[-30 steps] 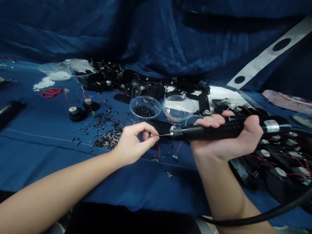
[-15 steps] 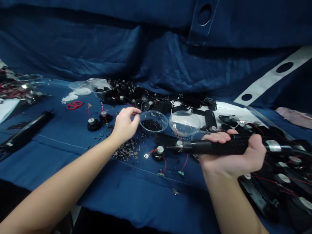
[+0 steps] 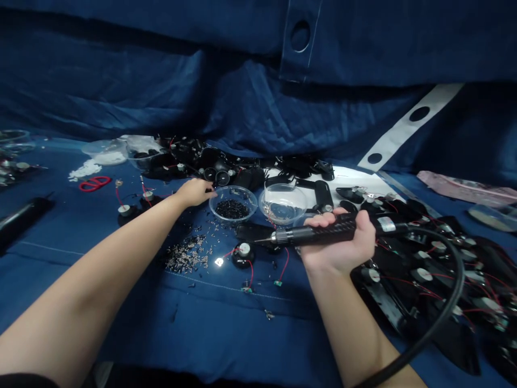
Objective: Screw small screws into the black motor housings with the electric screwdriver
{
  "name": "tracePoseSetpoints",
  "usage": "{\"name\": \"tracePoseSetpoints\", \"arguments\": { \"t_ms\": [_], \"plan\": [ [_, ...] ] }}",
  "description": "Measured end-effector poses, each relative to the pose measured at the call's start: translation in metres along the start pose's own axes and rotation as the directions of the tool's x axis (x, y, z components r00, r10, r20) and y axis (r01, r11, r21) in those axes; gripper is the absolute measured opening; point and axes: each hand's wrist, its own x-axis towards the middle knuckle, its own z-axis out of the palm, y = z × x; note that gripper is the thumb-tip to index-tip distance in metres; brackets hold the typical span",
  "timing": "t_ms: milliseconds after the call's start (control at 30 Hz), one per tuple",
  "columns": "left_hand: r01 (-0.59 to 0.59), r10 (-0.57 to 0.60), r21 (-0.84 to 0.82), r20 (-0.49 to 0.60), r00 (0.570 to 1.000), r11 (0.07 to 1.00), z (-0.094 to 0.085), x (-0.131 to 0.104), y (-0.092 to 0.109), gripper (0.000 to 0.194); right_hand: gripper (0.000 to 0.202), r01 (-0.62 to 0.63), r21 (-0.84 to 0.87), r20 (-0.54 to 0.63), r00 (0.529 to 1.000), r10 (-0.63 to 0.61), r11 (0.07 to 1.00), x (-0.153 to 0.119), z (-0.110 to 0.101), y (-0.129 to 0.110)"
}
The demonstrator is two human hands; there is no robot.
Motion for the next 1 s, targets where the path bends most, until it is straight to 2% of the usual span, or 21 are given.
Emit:
{"name": "tracePoseSetpoints", "arguments": {
  "t_ms": [67, 167, 233, 333, 367, 400, 433, 467, 500, 533, 567, 600, 633, 700, 767, 833, 933, 967, 1000],
  "plan": [
    [0.035, -0.039, -0.048, -0.082, 0.996, 0.998, 0.001, -0.005, 0.002, 0.026, 0.038, 0.002, 0.007, -0.010, 1.000, -0.002, 1.000, 0.001, 0.000, -0.001],
    [0.087, -0.126, -0.163, -0.248, 0.960, 0.983, -0.006, -0.008, 0.007, 0.031, 0.035, -0.005, 0.020, -0.023, 1.000, 0.005, 1.000, 0.002, 0.002, -0.002],
    [0.088, -0.190, -0.274, -0.374, 0.908, 0.958, -0.017, -0.007, 0.013, 0.039, 0.037, -0.009, 0.015, -0.018, 1.000, 0.010, 1.000, 0.000, 0.004, -0.002],
    [0.006, -0.288, -0.465, -0.540, 0.791, 0.885, -0.042, -0.012, 0.028, 0.051, 0.039, -0.021, 0.001, -0.008, 1.000, 0.021, 1.000, -0.004, 0.007, -0.002],
    [-0.016, -0.313, -0.506, -0.559, 0.768, 0.863, -0.052, -0.018, 0.034, 0.053, 0.038, -0.028, -0.001, -0.006, 1.000, 0.028, 1.000, -0.005, 0.007, -0.002],
    [-0.021, -0.324, -0.530, -0.549, 0.770, 0.848, -0.062, -0.026, 0.040, 0.053, 0.038, -0.035, -0.002, -0.003, 0.999, 0.035, 0.999, -0.006, 0.008, -0.003],
    [-0.027, -0.326, -0.553, -0.529, 0.784, 0.832, -0.071, -0.037, 0.047, 0.051, 0.037, -0.040, -0.002, 0.000, 0.999, 0.040, 0.999, -0.007, 0.008, -0.003],
    [-0.014, -0.319, -0.590, -0.455, 0.832, 0.807, -0.078, -0.051, 0.055, 0.047, 0.037, -0.041, -0.001, 0.004, 0.999, 0.041, 0.999, -0.008, 0.008, -0.003],
    [0.015, -0.269, -0.584, -0.351, 0.897, 0.811, -0.084, -0.065, 0.062, 0.040, 0.036, -0.043, -0.001, 0.009, 0.999, 0.043, 0.999, -0.008, 0.008, -0.004],
    [0.061, -0.167, -0.539, -0.151, 0.974, 0.840, -0.086, -0.080, 0.070, 0.036, 0.035, -0.046, 0.000, 0.014, 0.999, 0.046, 0.999, -0.008, 0.007, -0.004],
    [0.095, -0.063, -0.462, 0.084, 0.994, 0.882, -0.085, -0.094, 0.077, 0.037, 0.034, -0.050, 0.001, 0.020, 0.999, 0.050, 0.999, -0.007, 0.007, -0.005],
    [0.072, 0.030, -0.390, 0.250, 0.968, 0.918, -0.081, -0.107, 0.084, 0.037, 0.034, -0.054, 0.006, 0.026, 0.998, 0.054, 0.999, -0.006, 0.006, -0.005],
    [0.025, 0.103, -0.333, 0.359, 0.928, 0.942, -0.073, -0.117, 0.091, 0.037, 0.035, -0.054, 0.017, 0.029, 0.998, 0.053, 0.998, -0.005, 0.006, -0.005],
    [-0.043, 0.186, -0.294, 0.478, 0.858, 0.955, -0.054, -0.133, 0.102, 0.036, 0.038, -0.055, 0.039, 0.026, 0.998, 0.054, 0.998, -0.002, 0.005, -0.005],
    [-0.069, 0.229, -0.316, 0.501, 0.835, 0.946, -0.036, -0.141, 0.108, 0.047, 0.040, -0.053, 0.062, 0.018, 0.998, 0.052, 0.997, 0.000, 0.004, -0.005],
    [-0.081, 0.281, -0.375, 0.518, 0.808, 0.923, -0.025, -0.145, 0.111, 0.052, 0.039, -0.058, 0.073, 0.011, 0.998, 0.057, 0.996, 0.001, 0.005, -0.006],
    [-0.061, 0.329, -0.429, 0.585, 0.741, 0.901, -0.024, -0.147, 0.112, 0.038, 0.041, -0.060, 0.075, -0.020, 0.998, 0.062, 0.995, 0.002, 0.006, -0.007],
    [-0.043, 0.314, -0.424, 0.594, 0.740, 0.904, -0.024, -0.148, 0.111, 0.037, 0.042, -0.056, 0.072, -0.030, 0.998, 0.058, 0.996, 0.003, 0.007, -0.008],
    [-0.024, 0.285, -0.413, 0.584, 0.760, 0.911, -0.025, -0.149, 0.111, 0.038, 0.043, -0.052, 0.069, -0.032, 0.998, 0.054, 0.996, 0.003, 0.007, -0.009]
  ]
}}
